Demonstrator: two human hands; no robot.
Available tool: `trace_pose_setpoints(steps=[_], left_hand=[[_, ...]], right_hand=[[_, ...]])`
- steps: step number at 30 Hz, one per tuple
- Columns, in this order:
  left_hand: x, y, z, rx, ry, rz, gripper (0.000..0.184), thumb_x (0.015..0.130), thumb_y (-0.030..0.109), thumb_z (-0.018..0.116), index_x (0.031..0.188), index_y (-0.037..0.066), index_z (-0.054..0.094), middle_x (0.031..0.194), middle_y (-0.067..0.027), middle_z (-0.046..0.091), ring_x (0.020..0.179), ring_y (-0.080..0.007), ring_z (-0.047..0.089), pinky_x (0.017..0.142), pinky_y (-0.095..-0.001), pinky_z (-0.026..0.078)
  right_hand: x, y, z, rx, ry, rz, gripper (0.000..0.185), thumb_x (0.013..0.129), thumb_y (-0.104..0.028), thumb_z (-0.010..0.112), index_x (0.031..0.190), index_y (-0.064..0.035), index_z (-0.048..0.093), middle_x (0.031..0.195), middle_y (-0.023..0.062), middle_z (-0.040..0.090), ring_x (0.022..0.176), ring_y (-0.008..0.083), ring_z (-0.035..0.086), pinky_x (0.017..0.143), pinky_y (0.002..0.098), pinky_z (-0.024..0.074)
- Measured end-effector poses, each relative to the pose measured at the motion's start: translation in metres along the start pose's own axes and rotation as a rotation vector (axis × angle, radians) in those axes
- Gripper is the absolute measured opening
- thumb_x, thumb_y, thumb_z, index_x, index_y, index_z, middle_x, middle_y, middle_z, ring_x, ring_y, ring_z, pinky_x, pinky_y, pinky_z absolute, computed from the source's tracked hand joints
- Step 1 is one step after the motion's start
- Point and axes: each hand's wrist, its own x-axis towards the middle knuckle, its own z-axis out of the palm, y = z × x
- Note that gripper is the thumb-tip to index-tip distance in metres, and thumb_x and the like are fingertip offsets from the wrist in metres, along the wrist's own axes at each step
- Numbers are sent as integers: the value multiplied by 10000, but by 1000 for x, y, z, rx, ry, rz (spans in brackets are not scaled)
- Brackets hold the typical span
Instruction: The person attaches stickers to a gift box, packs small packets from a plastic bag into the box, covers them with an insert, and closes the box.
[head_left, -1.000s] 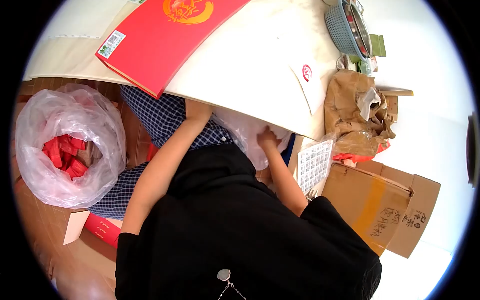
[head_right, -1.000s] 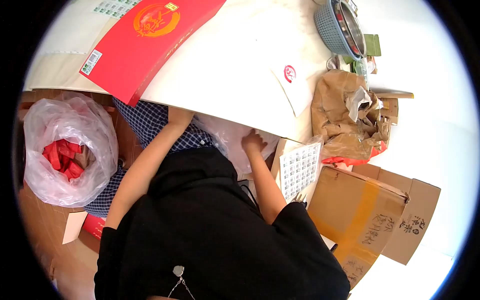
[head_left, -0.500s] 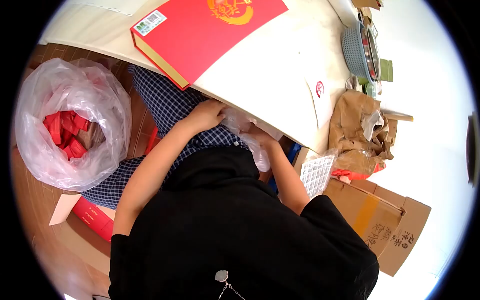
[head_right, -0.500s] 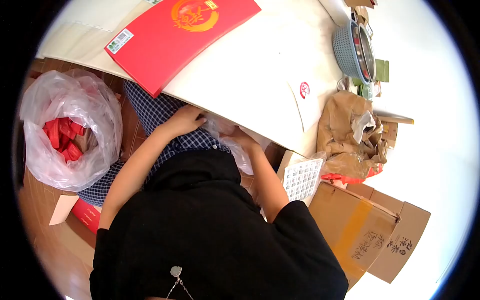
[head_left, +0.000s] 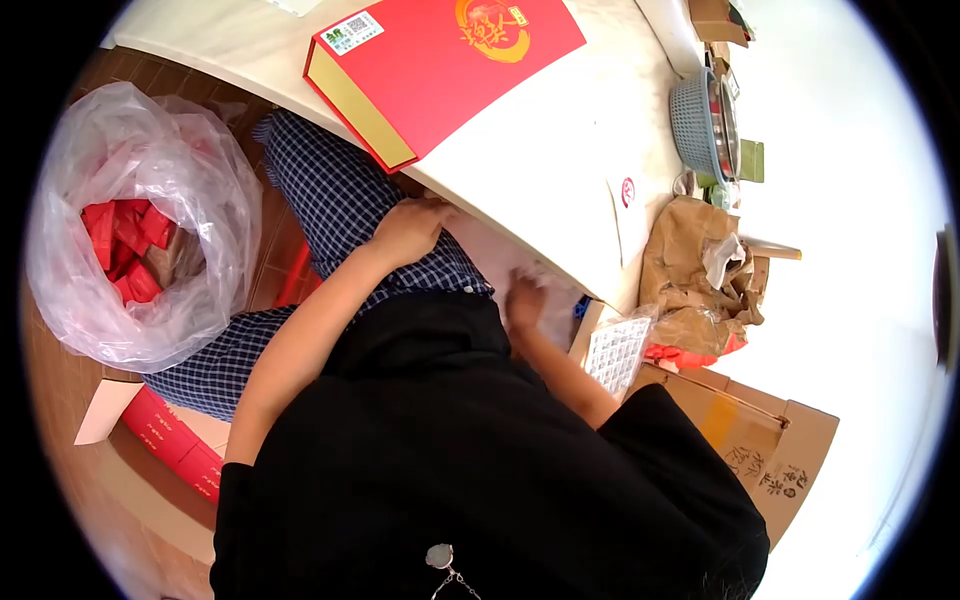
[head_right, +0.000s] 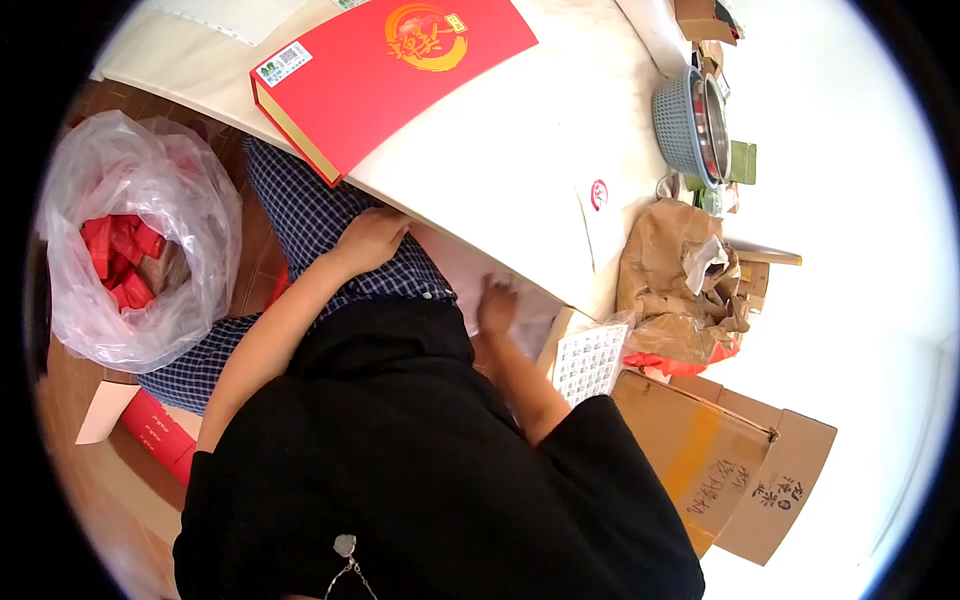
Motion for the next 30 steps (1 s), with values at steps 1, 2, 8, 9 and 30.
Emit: trace_pose_setpoints(steps=[1, 2, 8, 9, 30], left_hand=[[-1, 3, -4, 0, 10, 5, 316, 815, 36, 474, 1091, 31, 630, 1076, -186, 641, 1021, -356, 587, 907, -426, 454], [0, 3, -5, -3, 21, 8, 316, 815, 36, 474, 1091, 31, 630, 1076, -186, 641, 1021, -356, 587, 907, -426, 454], [-3, -5, 2, 17, 69, 53, 319, 821, 28, 455, 1095, 15, 619, 1052, -197, 642, 973, -355, 600, 874, -428, 466], [-2, -2, -1, 7, 45, 32, 323, 820, 28, 454, 1099, 26, 616, 1053, -196, 642, 974, -359, 597, 874, -434, 464], [-52, 54, -79, -60, 117, 125, 554, 834, 355, 607, 1291, 66, 490, 1220, -158, 572, 1206, -311, 492, 1109, -520, 219]], right_hand=[[-19, -27, 1, -91, -360, 0, 340, 937, -270, 436, 1129, -33, 587, 1020, 242, 614, 1018, 389, 569, 845, 481, 453], [-32, -40, 6, -78, -569, -11, 368, 930, -300, 441, 1149, -32, 566, 1039, 242, 609, 1021, 391, 571, 851, 486, 452], [-18, -32, -7, 143, -682, 180, 593, 891, -484, 474, 1269, -27, 444, 1157, 244, 582, 1044, 400, 583, 882, 515, 444], [-13, -29, -6, 131, -637, 239, 636, 885, -515, 479, 1289, -27, 424, 1177, 244, 577, 1048, 401, 585, 887, 519, 443], [24, -203, -266, 1999, -1445, 249, 489, 1019, -375, 274, 1408, -85, 339, 1466, 138, 331, 1361, 298, 323, 1114, 480, 278]])
